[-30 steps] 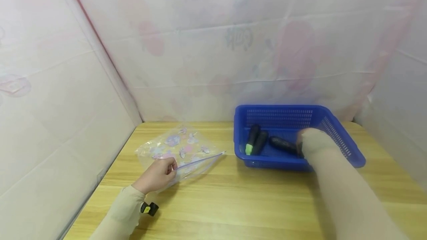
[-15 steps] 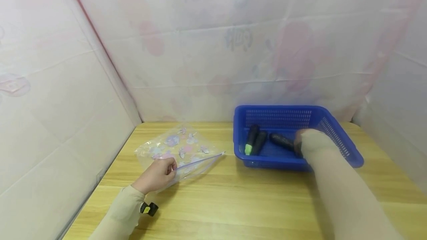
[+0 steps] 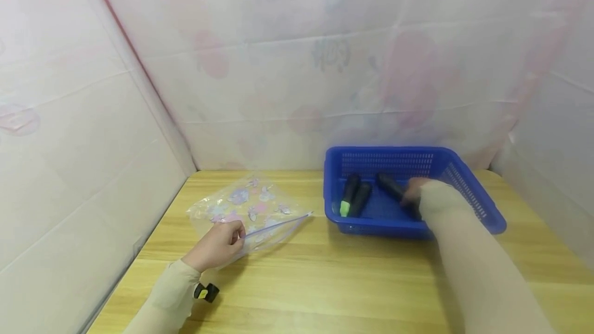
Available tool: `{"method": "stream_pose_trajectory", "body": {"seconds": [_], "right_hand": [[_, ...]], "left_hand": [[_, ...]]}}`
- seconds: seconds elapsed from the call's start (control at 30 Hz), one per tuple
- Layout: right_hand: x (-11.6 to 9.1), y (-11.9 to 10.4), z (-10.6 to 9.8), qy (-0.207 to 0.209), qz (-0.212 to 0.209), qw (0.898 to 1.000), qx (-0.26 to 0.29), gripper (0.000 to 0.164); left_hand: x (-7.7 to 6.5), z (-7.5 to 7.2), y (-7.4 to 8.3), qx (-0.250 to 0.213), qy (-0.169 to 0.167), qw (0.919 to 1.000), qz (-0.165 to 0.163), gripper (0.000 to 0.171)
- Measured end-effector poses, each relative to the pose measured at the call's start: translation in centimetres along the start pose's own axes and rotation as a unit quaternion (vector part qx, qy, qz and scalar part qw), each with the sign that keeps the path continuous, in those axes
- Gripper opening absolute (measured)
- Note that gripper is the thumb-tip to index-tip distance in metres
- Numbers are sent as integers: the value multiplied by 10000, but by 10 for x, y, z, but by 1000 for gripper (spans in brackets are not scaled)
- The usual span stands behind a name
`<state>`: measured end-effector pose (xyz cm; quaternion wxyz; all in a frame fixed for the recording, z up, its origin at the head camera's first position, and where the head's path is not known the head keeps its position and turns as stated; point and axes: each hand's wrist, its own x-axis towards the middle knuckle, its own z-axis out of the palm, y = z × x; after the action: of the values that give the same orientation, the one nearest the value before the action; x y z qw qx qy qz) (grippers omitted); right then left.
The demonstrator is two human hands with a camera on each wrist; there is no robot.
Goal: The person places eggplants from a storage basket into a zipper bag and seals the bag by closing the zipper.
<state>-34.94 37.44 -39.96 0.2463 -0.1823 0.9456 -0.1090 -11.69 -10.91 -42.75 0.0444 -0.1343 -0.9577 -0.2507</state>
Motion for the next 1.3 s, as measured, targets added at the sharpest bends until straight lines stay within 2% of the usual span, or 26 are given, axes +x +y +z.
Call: {"method": "stream_pose_trajectory", "body": {"seconds": [0.2, 0.3, 0.43, 0.53, 0.63, 0.7, 1.1, 1.3], "right_hand": [[-4, -7, 0, -176, -81, 9996, 184, 73], [-4, -9, 0, -321, -292, 9984, 371, 81], [-2, -12, -3, -245, -524, 9971, 500, 87], [3, -10, -3, -324, -513, 9913, 1169, 78], [9, -6, -1, -466, -461, 9773, 2014, 63], [12, -5, 1, -431, -495, 9705, 2319, 59], [12, -13, 0, 131, -641, 9820, 1775, 63], [9, -17, -2, 300, -692, 9871, 1412, 84]], "left_hand": [[-2, -1, 0, 40, -8, 10000, 58, 10], [-3, -2, 0, 67, 23, 9999, 90, 10], [-2, -2, -2, 128, 80, 9998, 113, 9], [-2, -2, -3, 83, 44, 9999, 65, 9], [-3, -1, -5, 15, -20, 10000, 3, 9], [-4, 0, -6, 30, -28, 10000, -23, 10], [-8, -4, -10, -43, 1, 9999, -98, 10], [-8, -3, -13, -11, 59, 9999, -95, 10]]}}
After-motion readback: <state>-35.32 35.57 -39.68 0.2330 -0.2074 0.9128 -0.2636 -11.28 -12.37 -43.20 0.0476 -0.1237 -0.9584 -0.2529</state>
